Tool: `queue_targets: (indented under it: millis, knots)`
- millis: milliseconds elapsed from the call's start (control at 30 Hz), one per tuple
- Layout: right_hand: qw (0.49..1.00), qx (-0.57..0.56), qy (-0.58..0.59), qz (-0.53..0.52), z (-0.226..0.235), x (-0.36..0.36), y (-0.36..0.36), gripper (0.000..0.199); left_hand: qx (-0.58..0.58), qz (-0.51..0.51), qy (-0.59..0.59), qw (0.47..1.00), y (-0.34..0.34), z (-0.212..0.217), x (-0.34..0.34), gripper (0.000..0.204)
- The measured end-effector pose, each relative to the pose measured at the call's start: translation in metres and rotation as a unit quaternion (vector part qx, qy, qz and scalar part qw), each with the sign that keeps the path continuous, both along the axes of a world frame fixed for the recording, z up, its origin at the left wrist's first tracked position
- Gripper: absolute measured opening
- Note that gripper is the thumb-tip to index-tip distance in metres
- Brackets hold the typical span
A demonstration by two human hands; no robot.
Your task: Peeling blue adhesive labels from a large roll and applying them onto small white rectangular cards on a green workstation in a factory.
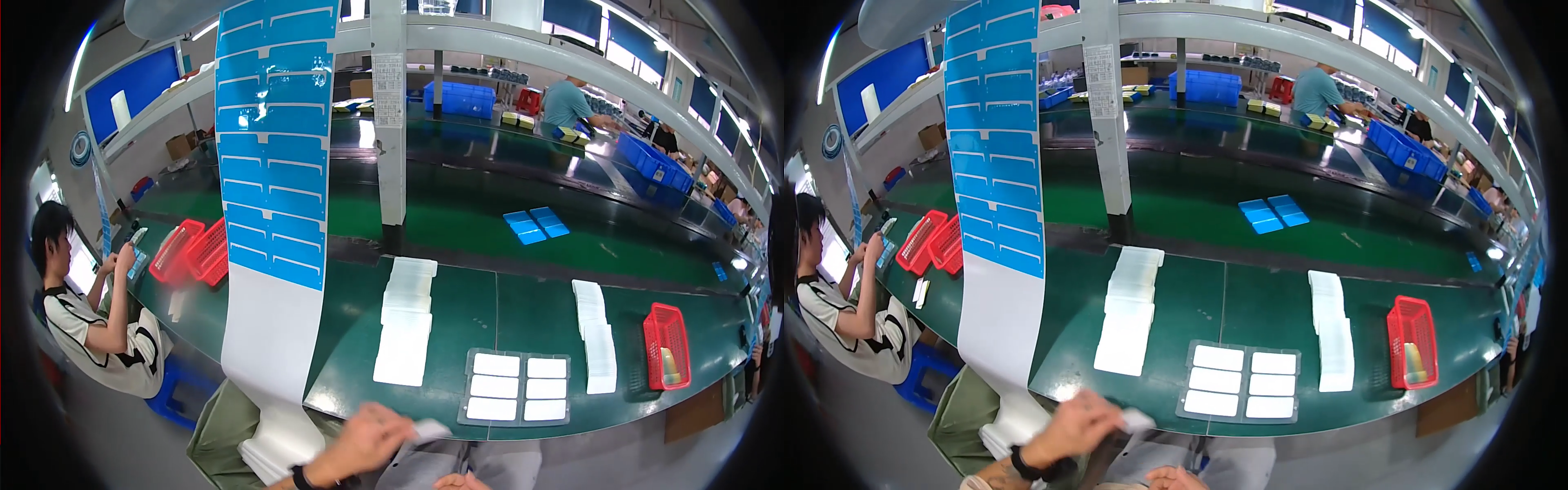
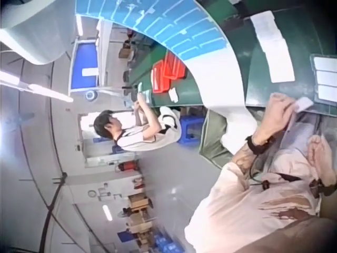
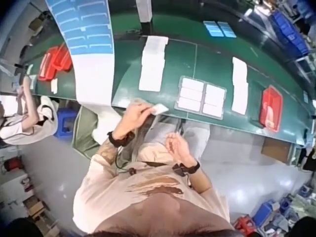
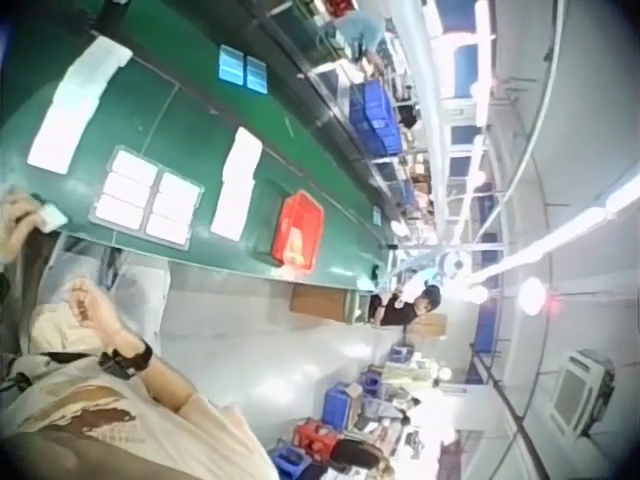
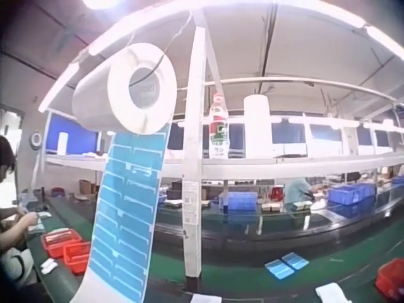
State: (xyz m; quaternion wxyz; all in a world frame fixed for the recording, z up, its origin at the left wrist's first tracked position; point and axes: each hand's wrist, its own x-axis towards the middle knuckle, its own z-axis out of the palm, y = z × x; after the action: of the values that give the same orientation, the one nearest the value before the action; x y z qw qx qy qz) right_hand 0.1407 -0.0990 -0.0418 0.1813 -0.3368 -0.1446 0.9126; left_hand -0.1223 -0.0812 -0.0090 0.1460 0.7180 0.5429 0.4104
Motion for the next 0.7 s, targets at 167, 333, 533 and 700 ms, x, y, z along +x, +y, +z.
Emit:
queue_targets:
  millis: [167,333,533,700]
  knots:
    - [0.995,0.007,-0.066,-0.072,-0.026,0.038,-0.008,0.034,-0.044,0.078,0.232,0.969,0.046,0.002,-0.036,0.017]
    - [0.994,0.068,-0.071,-0.056,-0.01,0.055,0.002,0.031,-0.039,0.133,0.3,0.944,0.056,-0.013,-0.035,0.019]
    - [0.991,0.074,-0.093,-0.054,-0.017,0.068,0.003,0.03,-0.005,0.226,0.259,0.939,0.05,-0.026,-0.026,0.029]
    - [0.989,0.094,-0.104,-0.038,-0.015,0.071,-0.001,0.03,-0.033,0.142,0.319,0.937,0.034,-0.018,-0.017,0.04]
